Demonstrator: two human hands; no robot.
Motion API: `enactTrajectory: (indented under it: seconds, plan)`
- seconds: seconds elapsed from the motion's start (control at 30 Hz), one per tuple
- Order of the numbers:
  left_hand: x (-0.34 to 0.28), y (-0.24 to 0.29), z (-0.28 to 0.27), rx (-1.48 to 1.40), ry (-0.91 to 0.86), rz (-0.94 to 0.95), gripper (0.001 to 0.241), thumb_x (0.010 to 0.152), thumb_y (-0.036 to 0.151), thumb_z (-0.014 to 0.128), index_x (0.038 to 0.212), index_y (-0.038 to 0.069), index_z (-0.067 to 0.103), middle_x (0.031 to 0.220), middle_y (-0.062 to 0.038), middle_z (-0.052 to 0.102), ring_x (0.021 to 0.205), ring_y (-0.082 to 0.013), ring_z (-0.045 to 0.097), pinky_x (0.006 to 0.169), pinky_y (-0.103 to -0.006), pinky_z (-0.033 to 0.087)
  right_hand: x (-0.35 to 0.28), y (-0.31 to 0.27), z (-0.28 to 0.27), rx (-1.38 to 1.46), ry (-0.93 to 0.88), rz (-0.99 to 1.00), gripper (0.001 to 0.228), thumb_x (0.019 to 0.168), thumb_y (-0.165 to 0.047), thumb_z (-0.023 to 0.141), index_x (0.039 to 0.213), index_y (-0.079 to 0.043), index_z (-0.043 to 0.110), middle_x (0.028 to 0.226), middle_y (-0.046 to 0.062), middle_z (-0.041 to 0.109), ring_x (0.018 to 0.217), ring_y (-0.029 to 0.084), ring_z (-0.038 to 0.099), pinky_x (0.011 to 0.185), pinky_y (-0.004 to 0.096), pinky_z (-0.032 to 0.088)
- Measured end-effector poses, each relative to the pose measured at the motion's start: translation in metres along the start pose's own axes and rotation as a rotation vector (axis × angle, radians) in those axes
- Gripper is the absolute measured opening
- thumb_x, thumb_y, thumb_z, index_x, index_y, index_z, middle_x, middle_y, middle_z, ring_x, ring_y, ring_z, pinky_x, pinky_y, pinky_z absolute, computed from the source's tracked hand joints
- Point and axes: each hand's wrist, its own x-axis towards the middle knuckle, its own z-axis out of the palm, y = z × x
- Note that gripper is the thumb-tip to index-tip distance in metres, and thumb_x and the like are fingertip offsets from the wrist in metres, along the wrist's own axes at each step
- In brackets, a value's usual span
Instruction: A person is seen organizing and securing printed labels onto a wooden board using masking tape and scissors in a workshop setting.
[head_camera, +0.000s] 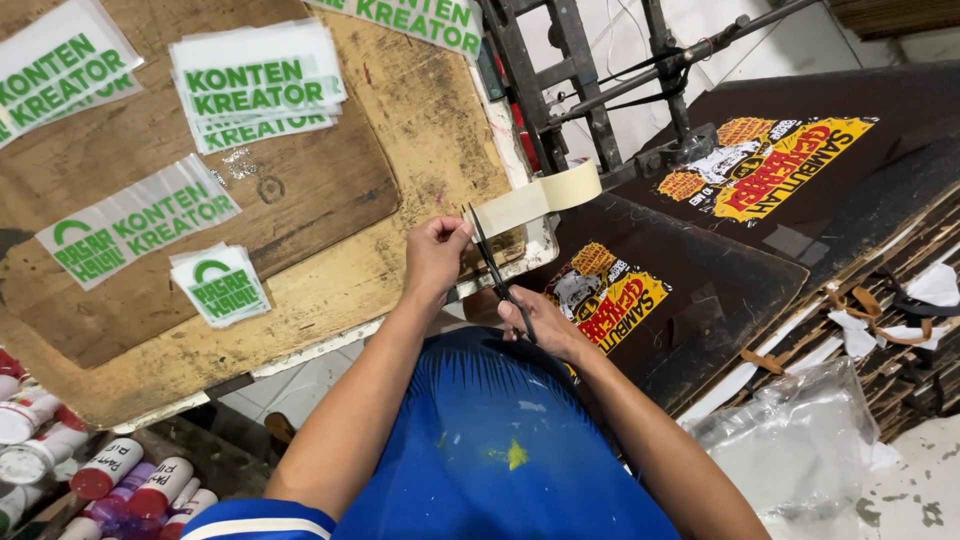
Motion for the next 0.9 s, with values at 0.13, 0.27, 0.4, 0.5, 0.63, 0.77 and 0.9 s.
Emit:
enactTrajectory:
  seconds: [0.13, 0.27, 0.4, 0.5, 0.63, 0.77, 0.9]
  plan:
    - [0.003, -0.002, -0.002, 0.000, -0.021, -0.006, 0.009, 0.091, 0.016, 0.074, 0.097, 0.009, 0.075, 0.068, -0.007, 0.071, 0.059, -0.0089, 0.062, 0.053, -0.0200, 0.051, -0.004, -0.005, 0.003, 0.019, 0.000, 0.005, 0.043, 0.098, -0.052, 0.064, 0.087, -0.011, 0.062, 0.068, 0.010, 0.070, 0.067, 0.016, 0.067, 0.063, 0.027, 0.052]
    - [0.003, 0.001, -0.005, 0.021, -0.055, -0.008, 0.012, 0.089, 0.015, 0.076, 0.098, 0.007, 0.074, 0.067, -0.009, 0.072, 0.058, -0.0096, 0.063, 0.053, -0.0200, 0.051, 0.000, 0.004, 0.003, 0.025, 0.014, 0.013, 0.047, 0.097, -0.055, 0.064, 0.086, -0.009, 0.062, 0.067, 0.012, 0.070, 0.066, 0.018, 0.069, 0.063, 0.028, 0.053]
    - [0.004, 0.003, -0.007, -0.007, -0.079, -0.014, 0.015, 0.090, 0.014, 0.076, 0.100, 0.005, 0.073, 0.069, -0.011, 0.073, 0.058, -0.0100, 0.067, 0.053, -0.0182, 0.053, 0.008, 0.018, 0.001, 0.011, 0.011, -0.018, 0.048, 0.097, -0.057, 0.064, 0.083, -0.010, 0.062, 0.066, 0.011, 0.069, 0.066, 0.019, 0.069, 0.065, 0.030, 0.053]
    - [0.003, 0.004, -0.008, -0.039, -0.083, -0.020, 0.017, 0.089, 0.013, 0.077, 0.101, 0.002, 0.073, 0.073, -0.013, 0.075, 0.063, -0.0121, 0.072, 0.055, -0.0196, 0.056, 0.006, 0.011, 0.001, 0.008, 0.016, -0.031, 0.049, 0.098, -0.057, 0.061, 0.083, -0.010, 0.062, 0.064, 0.012, 0.069, 0.065, 0.019, 0.069, 0.064, 0.031, 0.053]
    - [0.003, 0.002, -0.008, -0.049, -0.090, -0.025, 0.017, 0.089, 0.012, 0.077, 0.101, 0.000, 0.073, 0.073, -0.014, 0.074, 0.063, -0.0126, 0.072, 0.055, -0.0198, 0.057, 0.006, -0.005, 0.002, -0.007, 0.016, -0.046, 0.051, 0.099, -0.058, 0.059, 0.081, -0.011, 0.063, 0.063, 0.011, 0.068, 0.063, 0.019, 0.068, 0.064, 0.031, 0.052]
    - [0.003, 0.003, -0.008, -0.046, -0.086, -0.034, 0.018, 0.090, 0.012, 0.076, 0.102, 0.000, 0.072, 0.071, -0.013, 0.073, 0.060, -0.0115, 0.070, 0.054, -0.0189, 0.056, 0.006, 0.001, 0.001, 0.004, 0.004, -0.061, 0.047, 0.100, -0.053, 0.059, 0.082, -0.010, 0.063, 0.064, 0.010, 0.069, 0.064, 0.018, 0.068, 0.064, 0.030, 0.053]
    - [0.003, 0.003, -0.008, -0.039, -0.091, -0.032, 0.018, 0.090, 0.013, 0.076, 0.101, 0.001, 0.072, 0.067, -0.013, 0.071, 0.055, -0.0101, 0.066, 0.051, -0.0176, 0.054, 0.004, 0.001, 0.001, 0.024, -0.008, -0.069, 0.046, 0.101, -0.052, 0.059, 0.082, -0.010, 0.062, 0.064, 0.011, 0.069, 0.065, 0.018, 0.068, 0.064, 0.030, 0.053]
